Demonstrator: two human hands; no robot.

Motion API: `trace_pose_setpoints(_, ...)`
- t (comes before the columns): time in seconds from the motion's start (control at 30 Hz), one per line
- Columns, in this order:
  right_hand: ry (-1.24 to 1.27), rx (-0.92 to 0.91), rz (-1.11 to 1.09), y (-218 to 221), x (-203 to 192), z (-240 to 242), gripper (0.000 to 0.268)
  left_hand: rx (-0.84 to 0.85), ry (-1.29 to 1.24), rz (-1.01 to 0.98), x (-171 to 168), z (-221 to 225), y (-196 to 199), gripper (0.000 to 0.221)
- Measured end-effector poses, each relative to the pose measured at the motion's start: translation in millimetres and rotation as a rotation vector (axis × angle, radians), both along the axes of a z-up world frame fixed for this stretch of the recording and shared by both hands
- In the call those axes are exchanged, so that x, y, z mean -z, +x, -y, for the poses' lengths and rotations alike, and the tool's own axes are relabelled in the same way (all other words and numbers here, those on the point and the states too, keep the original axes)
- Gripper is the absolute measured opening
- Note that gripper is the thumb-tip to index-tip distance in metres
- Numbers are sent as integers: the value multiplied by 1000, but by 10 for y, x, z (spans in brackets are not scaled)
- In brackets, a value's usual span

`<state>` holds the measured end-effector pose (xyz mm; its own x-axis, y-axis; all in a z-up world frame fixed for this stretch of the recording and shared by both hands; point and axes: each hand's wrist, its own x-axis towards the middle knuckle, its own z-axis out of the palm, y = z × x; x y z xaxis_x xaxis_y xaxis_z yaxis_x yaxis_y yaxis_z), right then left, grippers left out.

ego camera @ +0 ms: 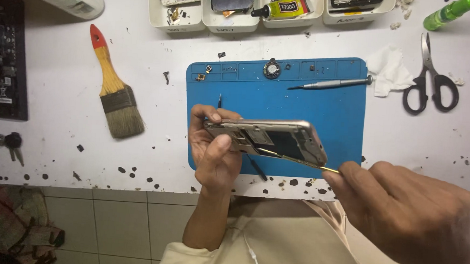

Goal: Disassembling a mobile phone by prying the back cover and inspecting internal components with a metal probe

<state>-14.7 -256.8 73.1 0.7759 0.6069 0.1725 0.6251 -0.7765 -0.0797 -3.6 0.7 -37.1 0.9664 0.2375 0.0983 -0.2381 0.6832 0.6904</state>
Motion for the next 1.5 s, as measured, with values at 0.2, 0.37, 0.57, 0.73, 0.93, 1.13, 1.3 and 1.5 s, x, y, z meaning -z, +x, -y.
trace_pose_setpoints(0.2,-88,32,32,-192,-182,-236,42,-73,-117,-18,-26,57,19,11)
trace_pose_setpoints(0.37,-92,-62,29,-152,-238,-280,33,-61,-179,-41,8,33,35,6)
trace_pose_setpoints(0.57,-88,-72,78,-128,-165,-255,32,-107,-180,-100,-25,44,40,5)
trace_pose_setpoints(0.73,-110,-81,82,-95,-133,-213,32,-126,-154,-128,-61,66,46,5)
trace_pose_setpoints(0.93,-165,-210,193,62,-30,-110,34,-172,23,-199,-132,101,55,2)
trace_pose_setpoints(1.13,-174,-336,321,272,82,-50,52,-236,201,-308,-84,169,72,5)
trace_pose_setpoints(1.3,-157,-456,416,490,74,-56,50,-294,342,-334,-113,169,81,5)
trace_pose_setpoints(1.5,-2,-385,417,543,290,-43,54,-419,437,-380,-162,207,104,9)
